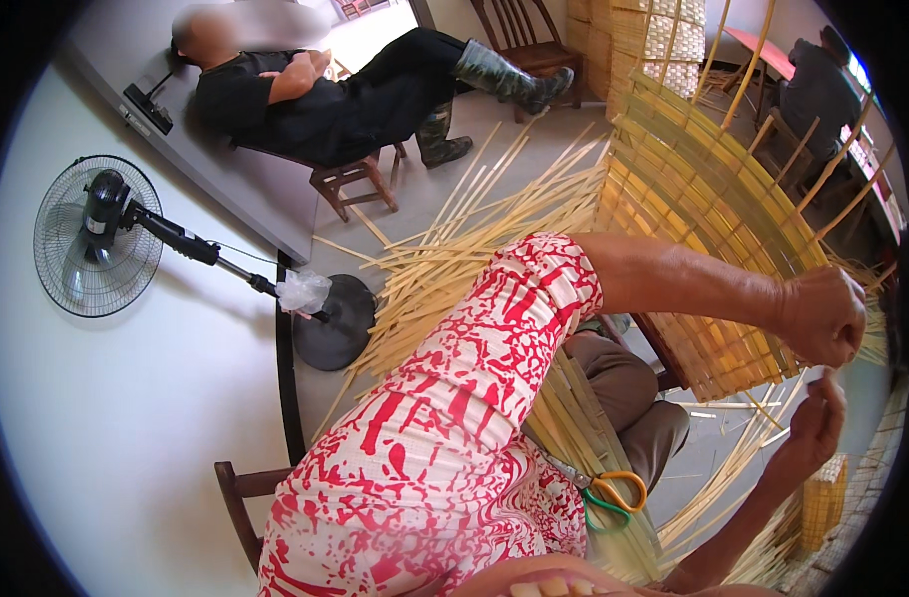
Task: The person weaves a rectangular basket by hand, interlacing thin bamboo strips through a pre-formed frame. The basket is rotated and adjusted frequently to continue the weave pattern around the sides.
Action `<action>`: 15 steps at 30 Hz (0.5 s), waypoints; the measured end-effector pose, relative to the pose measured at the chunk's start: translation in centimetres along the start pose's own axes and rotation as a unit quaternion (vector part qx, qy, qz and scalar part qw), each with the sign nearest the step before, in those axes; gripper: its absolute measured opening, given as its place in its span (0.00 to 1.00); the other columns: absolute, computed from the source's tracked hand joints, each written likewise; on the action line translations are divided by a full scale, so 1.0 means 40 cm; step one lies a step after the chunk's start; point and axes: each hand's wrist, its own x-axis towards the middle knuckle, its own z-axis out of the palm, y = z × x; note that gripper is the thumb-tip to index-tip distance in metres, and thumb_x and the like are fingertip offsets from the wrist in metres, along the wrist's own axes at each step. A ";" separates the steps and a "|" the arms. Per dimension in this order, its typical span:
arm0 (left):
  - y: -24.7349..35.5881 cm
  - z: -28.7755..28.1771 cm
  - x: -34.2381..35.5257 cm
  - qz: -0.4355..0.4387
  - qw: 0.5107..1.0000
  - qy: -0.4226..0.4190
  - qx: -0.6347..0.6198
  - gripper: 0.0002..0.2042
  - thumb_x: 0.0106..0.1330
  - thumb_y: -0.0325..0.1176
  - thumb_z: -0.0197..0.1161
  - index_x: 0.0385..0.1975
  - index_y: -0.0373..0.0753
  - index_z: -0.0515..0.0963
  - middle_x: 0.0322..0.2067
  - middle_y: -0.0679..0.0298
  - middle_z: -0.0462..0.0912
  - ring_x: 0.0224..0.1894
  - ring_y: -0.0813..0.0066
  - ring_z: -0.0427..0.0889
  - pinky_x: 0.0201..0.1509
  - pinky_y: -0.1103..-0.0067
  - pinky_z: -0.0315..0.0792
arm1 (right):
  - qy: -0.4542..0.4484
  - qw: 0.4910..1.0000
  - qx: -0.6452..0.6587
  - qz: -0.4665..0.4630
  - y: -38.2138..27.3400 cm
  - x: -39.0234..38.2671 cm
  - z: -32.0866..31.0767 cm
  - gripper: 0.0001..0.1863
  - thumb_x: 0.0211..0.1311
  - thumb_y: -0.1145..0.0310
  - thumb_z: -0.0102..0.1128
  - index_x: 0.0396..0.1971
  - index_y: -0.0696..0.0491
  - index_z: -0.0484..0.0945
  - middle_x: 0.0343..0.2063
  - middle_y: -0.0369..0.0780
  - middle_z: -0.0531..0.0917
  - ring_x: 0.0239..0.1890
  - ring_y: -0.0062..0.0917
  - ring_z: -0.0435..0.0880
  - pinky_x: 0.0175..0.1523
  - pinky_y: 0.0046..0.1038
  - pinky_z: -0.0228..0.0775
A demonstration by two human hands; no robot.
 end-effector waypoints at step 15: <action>0.035 -0.194 0.002 0.053 0.979 -0.188 -0.058 0.05 0.66 0.29 0.70 0.38 0.36 0.86 0.33 0.61 0.83 0.35 0.69 0.83 0.39 0.77 0.77 | 0.101 0.976 0.104 0.165 0.001 0.077 0.051 0.24 0.73 0.68 0.62 0.65 0.57 0.73 0.52 0.45 0.84 0.49 0.24 0.86 0.45 0.25 0.86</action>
